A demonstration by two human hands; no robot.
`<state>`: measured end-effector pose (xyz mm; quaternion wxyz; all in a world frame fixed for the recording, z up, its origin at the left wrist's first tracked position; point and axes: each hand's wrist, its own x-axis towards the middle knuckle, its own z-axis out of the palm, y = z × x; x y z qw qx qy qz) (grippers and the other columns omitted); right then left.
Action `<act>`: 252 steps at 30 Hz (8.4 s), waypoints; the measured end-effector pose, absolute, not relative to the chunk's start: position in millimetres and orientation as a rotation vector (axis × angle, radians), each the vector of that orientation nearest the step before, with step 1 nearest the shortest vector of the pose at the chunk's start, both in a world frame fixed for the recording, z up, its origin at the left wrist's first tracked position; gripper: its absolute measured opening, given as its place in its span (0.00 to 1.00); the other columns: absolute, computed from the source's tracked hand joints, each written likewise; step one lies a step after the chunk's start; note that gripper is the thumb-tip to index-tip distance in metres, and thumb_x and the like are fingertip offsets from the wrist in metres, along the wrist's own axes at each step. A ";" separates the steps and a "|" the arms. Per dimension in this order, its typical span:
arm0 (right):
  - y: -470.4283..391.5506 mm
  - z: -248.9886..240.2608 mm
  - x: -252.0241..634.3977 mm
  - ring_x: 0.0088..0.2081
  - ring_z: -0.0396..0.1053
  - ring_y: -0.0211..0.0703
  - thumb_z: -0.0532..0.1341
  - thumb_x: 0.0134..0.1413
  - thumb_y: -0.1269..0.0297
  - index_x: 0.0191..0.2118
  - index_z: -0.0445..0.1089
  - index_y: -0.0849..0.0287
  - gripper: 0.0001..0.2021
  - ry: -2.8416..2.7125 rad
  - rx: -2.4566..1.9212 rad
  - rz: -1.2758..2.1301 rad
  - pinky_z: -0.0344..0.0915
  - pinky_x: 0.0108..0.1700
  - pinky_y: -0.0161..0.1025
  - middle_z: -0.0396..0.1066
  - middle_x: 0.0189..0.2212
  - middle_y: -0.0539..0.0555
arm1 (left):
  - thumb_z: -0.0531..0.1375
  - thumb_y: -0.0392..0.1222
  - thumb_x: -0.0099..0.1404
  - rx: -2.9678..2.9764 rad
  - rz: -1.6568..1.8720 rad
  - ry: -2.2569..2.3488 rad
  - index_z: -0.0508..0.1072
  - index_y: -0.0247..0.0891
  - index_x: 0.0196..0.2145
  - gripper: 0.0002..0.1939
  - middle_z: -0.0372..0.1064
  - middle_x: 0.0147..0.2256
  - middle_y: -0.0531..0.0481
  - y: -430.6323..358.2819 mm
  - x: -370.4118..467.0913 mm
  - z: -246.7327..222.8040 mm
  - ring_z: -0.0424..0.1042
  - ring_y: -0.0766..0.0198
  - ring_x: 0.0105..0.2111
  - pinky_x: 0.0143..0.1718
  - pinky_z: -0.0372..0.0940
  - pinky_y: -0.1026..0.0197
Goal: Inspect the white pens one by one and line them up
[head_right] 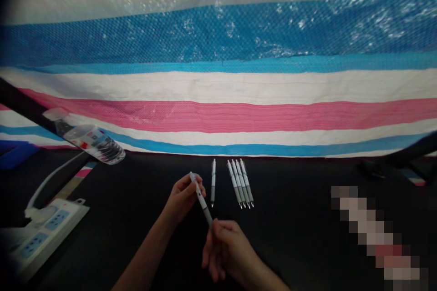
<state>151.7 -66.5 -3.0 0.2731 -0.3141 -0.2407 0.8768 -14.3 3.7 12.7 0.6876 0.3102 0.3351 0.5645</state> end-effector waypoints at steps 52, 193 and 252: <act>-50.6 4.5 172.9 0.18 0.57 0.33 0.53 0.66 0.47 0.40 0.74 0.61 0.22 -1.505 -1.276 1.398 0.49 0.20 0.32 0.65 0.20 0.48 | 0.69 0.44 0.59 0.935 1.410 1.000 0.73 0.39 0.45 0.18 0.74 0.27 0.54 4.3 -8.8 9.3 0.73 0.65 0.24 0.27 0.68 0.64; -73.0 -15.6 177.3 0.10 0.64 0.32 0.68 0.50 0.48 0.39 0.57 0.57 0.23 -0.686 -0.681 2.548 0.54 0.12 0.22 0.73 0.17 0.47 | 0.75 0.49 0.49 0.725 1.077 0.792 0.77 0.32 0.32 0.19 0.77 0.25 0.47 0.1 -2.0 10.0 0.76 0.64 0.23 0.27 0.69 0.66; -74.9 -4.7 175.8 0.08 0.46 0.23 0.71 0.47 0.52 0.33 0.56 0.55 0.22 -0.631 -0.811 2.455 0.39 0.12 0.25 0.64 0.13 0.40 | 0.74 0.51 0.50 0.832 1.076 0.802 0.72 0.35 0.29 0.20 0.74 0.24 0.50 -1.4 -10.7 15.9 0.71 0.67 0.23 0.24 0.65 0.68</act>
